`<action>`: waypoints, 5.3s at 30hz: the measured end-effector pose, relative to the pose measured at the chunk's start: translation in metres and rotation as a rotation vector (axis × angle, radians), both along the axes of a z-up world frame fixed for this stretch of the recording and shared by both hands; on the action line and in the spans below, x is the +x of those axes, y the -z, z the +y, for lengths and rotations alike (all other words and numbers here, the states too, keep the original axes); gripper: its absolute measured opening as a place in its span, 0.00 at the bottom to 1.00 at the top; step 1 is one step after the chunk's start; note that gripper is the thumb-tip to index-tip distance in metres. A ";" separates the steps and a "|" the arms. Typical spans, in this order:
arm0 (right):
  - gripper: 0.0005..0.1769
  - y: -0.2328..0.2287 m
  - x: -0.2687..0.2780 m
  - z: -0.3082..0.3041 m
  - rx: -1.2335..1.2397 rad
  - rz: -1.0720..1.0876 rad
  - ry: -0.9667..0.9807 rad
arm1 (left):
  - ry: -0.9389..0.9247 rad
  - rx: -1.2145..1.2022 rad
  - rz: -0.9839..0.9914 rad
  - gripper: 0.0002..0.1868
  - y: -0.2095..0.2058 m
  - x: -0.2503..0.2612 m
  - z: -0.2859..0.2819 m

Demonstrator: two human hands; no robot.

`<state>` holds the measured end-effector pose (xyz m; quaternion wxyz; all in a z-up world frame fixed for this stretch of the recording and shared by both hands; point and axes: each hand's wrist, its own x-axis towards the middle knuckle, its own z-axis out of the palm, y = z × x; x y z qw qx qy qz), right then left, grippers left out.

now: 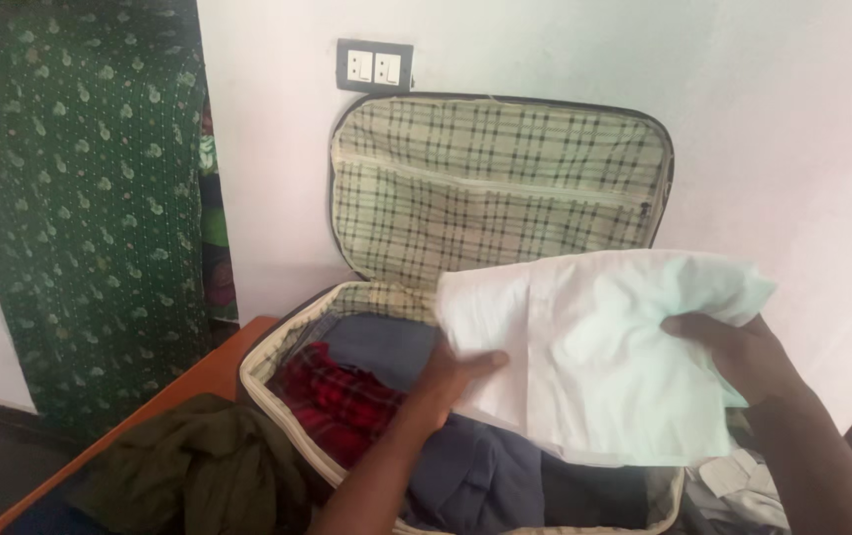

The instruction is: The person folds various clothing items, including a white shirt, green pants, a yellow garment, and a blue shirt, and places them into an open suitcase. The person arranges the folded clothes neatly inside the suitcase.

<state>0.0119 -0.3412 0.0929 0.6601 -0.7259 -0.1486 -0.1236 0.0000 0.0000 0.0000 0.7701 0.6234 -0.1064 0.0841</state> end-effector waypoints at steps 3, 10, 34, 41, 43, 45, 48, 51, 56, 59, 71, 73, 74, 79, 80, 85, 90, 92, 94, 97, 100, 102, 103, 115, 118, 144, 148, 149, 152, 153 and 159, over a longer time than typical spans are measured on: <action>0.32 -0.015 -0.026 0.016 0.109 0.110 0.121 | 0.051 -0.097 0.076 0.45 -0.007 0.005 0.004; 0.28 -0.007 0.009 0.014 0.032 -0.006 0.152 | -0.307 0.155 0.025 0.50 -0.056 0.029 0.026; 0.32 0.083 0.167 0.083 -0.993 -0.191 0.103 | -0.244 1.361 -0.191 0.32 0.051 0.221 0.036; 0.62 0.112 0.162 0.088 -1.640 0.527 -0.034 | 0.055 1.622 0.226 0.55 0.060 0.172 0.015; 0.63 0.118 0.165 0.087 -1.656 0.534 -0.041 | 0.082 1.648 0.250 0.57 0.055 0.172 0.011; 0.65 0.118 0.169 0.086 -1.663 0.525 -0.046 | 0.072 1.659 0.268 0.57 0.051 0.171 0.011; 0.65 0.121 0.169 0.083 -1.651 0.531 -0.050 | 0.023 1.663 0.281 0.57 0.052 0.165 0.009; 0.65 0.120 0.170 0.084 -1.635 0.564 -0.046 | -0.026 1.660 0.283 0.57 0.053 0.159 0.010; 0.65 0.123 0.172 0.084 -1.612 0.569 -0.038 | -0.061 1.641 0.268 0.58 0.052 0.150 0.010; 0.64 0.125 0.172 0.084 -1.635 0.527 -0.036 | -0.124 1.617 0.212 0.55 0.055 0.144 0.007; 0.64 0.121 0.165 0.085 -1.590 0.527 -0.036 | -0.234 1.525 -0.141 0.37 0.074 0.140 0.007; 0.64 0.120 0.165 0.084 -1.577 0.532 -0.036 | -0.222 1.543 -0.128 0.37 0.072 0.141 0.006; 0.64 0.120 0.166 0.084 -1.571 0.535 -0.037 | -0.217 1.552 -0.121 0.37 0.071 0.141 0.006; 0.63 0.130 0.176 0.081 -1.549 0.470 -0.031 | -0.236 1.574 -0.084 0.40 0.070 0.139 0.004; 0.62 0.132 0.178 0.080 -1.540 0.448 -0.032 | -0.248 1.585 -0.073 0.40 0.069 0.138 0.004; 0.54 0.128 0.173 0.083 -1.515 0.311 0.033 | -0.215 1.589 0.047 0.43 0.060 0.134 0.002; 0.40 0.107 0.155 0.093 -1.472 0.187 0.166 | -0.198 1.606 0.051 0.43 0.058 0.130 0.003; 0.37 0.104 0.154 0.087 -1.300 0.039 0.241 | -0.205 1.602 0.040 0.43 0.059 0.131 0.003; 0.41 0.103 0.151 0.083 -1.311 0.023 0.265 | -0.206 1.610 0.043 0.43 0.061 0.132 0.003; 0.45 0.098 0.142 0.085 -1.323 0.115 0.305 | -0.210 1.615 0.038 0.42 0.063 0.135 0.003; 0.48 0.097 0.138 0.088 -1.362 0.169 0.311 | -0.213 1.616 0.030 0.42 0.065 0.136 0.004; 0.47 0.097 0.137 0.090 -1.423 0.218 0.288 | -0.215 1.617 0.033 0.42 0.064 0.135 0.003; 0.45 0.099 0.137 0.092 -1.462 0.269 0.269 | -0.211 1.620 0.039 0.42 0.063 0.135 0.003; 0.56 0.130 0.172 0.076 -1.303 0.349 0.232 | -0.200 1.634 0.057 0.42 0.060 0.133 0.003; 0.57 0.137 0.186 0.070 -1.200 0.303 0.205 | -0.187 1.643 0.054 0.42 0.061 0.135 0.004; 0.37 0.110 0.128 0.114 -1.462 0.035 0.249 | -0.038 1.580 0.058 0.52 0.054 0.130 -0.031; 0.61 0.115 0.143 0.088 -1.486 0.394 0.132 | -0.011 1.570 0.075 0.52 0.054 0.131 -0.030; 0.64 0.114 0.145 0.087 -1.465 0.445 0.093 | 0.000 1.559 0.083 0.51 0.054 0.132 -0.029; 0.63 0.111 0.137 0.083 -1.455 0.506 0.087 | 0.067 1.552 0.090 0.53 0.053 0.134 -0.025; 0.63 0.108 0.135 0.084 -1.462 0.517 0.085 | 0.069 1.545 0.090 0.54 0.053 0.133 -0.024; 0.66 0.105 0.144 0.091 -1.559 0.560 0.038 | 0.057 1.554 0.089 0.56 0.053 0.128 -0.025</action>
